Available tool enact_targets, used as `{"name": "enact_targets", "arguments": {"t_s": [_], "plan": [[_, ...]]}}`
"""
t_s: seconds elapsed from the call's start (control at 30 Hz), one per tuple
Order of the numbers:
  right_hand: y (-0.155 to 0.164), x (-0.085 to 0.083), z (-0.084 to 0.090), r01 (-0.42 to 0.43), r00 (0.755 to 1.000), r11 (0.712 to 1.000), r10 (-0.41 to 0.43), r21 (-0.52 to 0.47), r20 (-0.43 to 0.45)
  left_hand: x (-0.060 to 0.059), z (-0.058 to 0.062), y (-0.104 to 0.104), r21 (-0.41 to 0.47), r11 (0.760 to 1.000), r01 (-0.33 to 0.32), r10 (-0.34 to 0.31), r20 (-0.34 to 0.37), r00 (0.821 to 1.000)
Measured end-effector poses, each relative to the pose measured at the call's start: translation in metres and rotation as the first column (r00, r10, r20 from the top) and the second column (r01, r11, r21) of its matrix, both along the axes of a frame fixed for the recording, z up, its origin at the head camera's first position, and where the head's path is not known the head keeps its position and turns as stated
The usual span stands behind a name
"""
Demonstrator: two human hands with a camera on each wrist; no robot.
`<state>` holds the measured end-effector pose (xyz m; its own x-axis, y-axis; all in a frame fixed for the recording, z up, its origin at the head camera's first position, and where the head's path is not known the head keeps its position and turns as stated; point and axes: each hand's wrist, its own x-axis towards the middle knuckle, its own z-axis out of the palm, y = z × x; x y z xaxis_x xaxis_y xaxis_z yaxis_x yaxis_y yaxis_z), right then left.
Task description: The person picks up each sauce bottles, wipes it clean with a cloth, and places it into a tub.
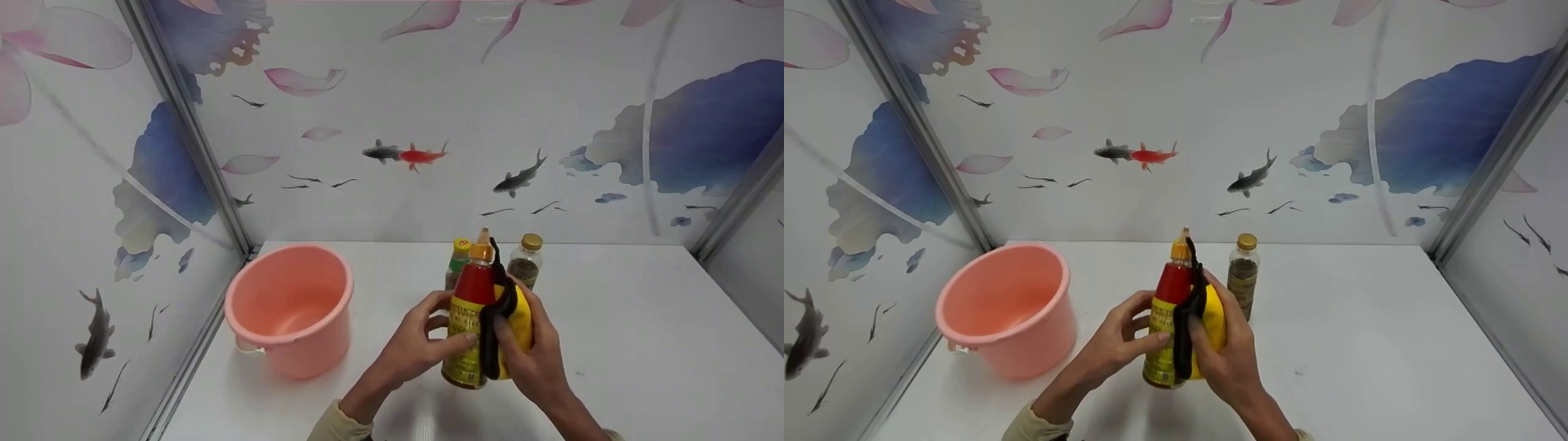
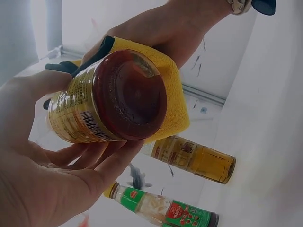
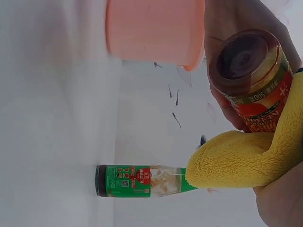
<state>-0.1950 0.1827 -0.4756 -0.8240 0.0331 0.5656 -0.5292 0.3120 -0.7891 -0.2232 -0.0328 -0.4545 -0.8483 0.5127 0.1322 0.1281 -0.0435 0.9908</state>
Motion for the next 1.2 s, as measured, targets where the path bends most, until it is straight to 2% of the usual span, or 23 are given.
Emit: {"name": "enact_targets", "arguments": {"t_s": [0.17, 0.37, 0.8, 0.97, 1.2], "plan": [[-0.0022, 0.0009, 0.0004, 0.012, 1.0, 0.999, -0.011, -0.03, 0.025, -0.0001, 0.0001, 0.0017, 0.032, 0.999, -0.023, 0.023, -0.009, 1.0], [-0.0026, -0.0002, -0.0016, -0.012, 1.0, 1.0, 0.012, -0.005, 0.004, -0.0002, -0.0008, 0.0033, 0.04, 0.996, -0.075, 0.076, -0.024, 0.997], [-0.0072, -0.0013, -0.0058, -0.061, 0.998, 0.998, 0.061, 0.006, -0.024, -0.0028, 0.0014, 0.0026, 0.072, 0.976, -0.205, 0.209, -0.052, 0.977], [-0.0074, -0.0001, -0.004, -0.052, 0.999, 0.999, 0.052, 0.01, -0.005, -0.0027, 0.0023, 0.0025, 0.076, 0.975, -0.209, 0.211, -0.023, 0.977], [-0.0071, 0.0005, -0.0031, -0.046, 0.999, 0.999, 0.046, 0.014, 0.007, -0.0019, 0.003, 0.0016, 0.084, 0.979, -0.183, 0.183, 0.016, 0.983]]}}
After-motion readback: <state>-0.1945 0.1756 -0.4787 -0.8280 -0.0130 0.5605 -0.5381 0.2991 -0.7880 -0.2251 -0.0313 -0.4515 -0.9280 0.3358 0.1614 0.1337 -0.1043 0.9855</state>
